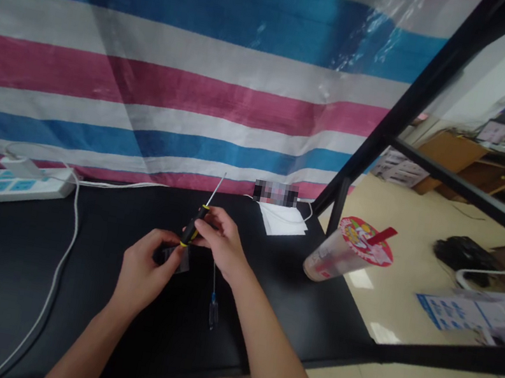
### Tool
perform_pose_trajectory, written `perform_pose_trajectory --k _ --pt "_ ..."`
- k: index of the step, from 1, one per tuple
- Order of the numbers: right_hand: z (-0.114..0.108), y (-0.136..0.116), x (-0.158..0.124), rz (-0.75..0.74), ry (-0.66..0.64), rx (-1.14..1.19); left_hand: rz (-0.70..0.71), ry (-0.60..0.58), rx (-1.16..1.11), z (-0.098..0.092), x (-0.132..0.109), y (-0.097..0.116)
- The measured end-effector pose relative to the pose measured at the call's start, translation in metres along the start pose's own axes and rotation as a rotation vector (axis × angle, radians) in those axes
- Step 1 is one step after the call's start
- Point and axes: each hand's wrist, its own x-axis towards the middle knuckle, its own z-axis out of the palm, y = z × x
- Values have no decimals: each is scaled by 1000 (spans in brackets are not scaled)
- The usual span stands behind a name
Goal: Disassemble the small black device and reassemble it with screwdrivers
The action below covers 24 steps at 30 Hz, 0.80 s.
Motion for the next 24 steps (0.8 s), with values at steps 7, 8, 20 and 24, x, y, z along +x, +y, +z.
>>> perform_pose_trajectory --k 7,8,20,24 --pt "1 -3 -1 -16 50 -66 -9 -12 -6 -1 -1 0" --pt "1 -3 -1 -20 50 -70 -13 -14 -9 -1 -1 0" --pt "-2 2 0 -23 38 -66 -29 -5 -27 -3 0 4" --pt "0 0 0 -23 39 -64 -28 15 -29 -3 2 5"
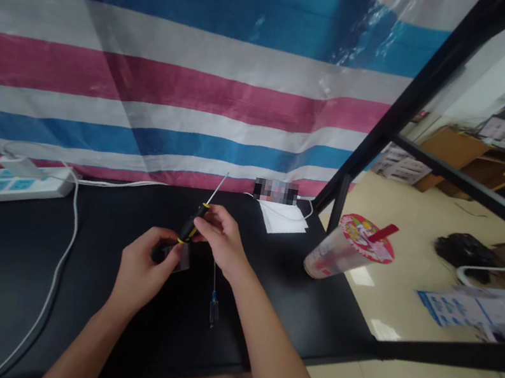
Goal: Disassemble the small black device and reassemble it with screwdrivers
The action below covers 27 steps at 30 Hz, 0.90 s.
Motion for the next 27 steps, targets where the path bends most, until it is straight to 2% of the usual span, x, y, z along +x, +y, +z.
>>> perform_pose_trajectory --k 17,27 --pt "3 -4 -1 -3 -17 -55 -34 22 11 -1 -1 -1" --pt "2 4 0 -27 -19 -119 -87 19 71 3 0 -7"
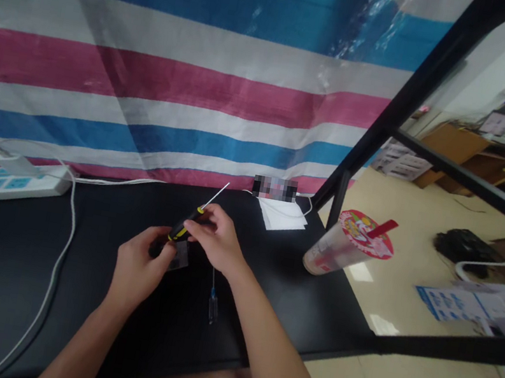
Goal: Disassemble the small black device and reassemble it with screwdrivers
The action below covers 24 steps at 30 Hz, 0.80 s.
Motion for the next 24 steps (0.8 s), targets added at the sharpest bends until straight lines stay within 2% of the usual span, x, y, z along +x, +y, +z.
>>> perform_pose_trajectory --k 24 --pt "0 1 1 -4 -8 -12 0 -27 -7 -2 -1 0"
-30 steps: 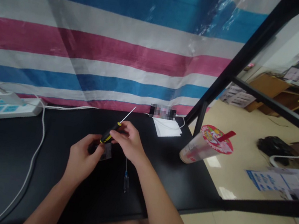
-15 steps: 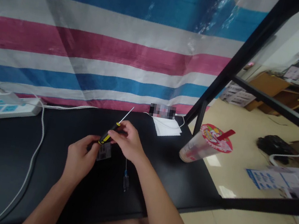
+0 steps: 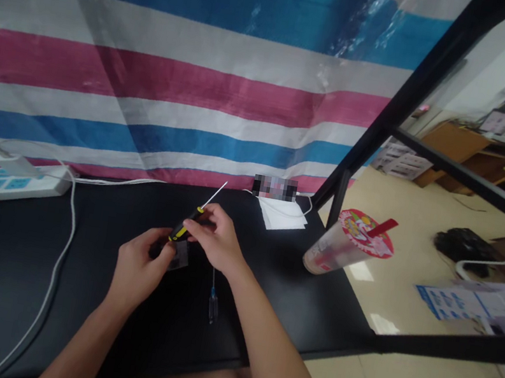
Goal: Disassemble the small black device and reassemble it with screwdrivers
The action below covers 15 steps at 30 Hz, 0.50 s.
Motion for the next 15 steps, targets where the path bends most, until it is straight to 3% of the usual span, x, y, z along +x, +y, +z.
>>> perform_pose_trajectory --k 11,15 --pt "0 0 0 30 -16 33 2 7 19 0 0 -4" --pt "0 1 0 14 16 51 -49 35 -72 2 0 -3"
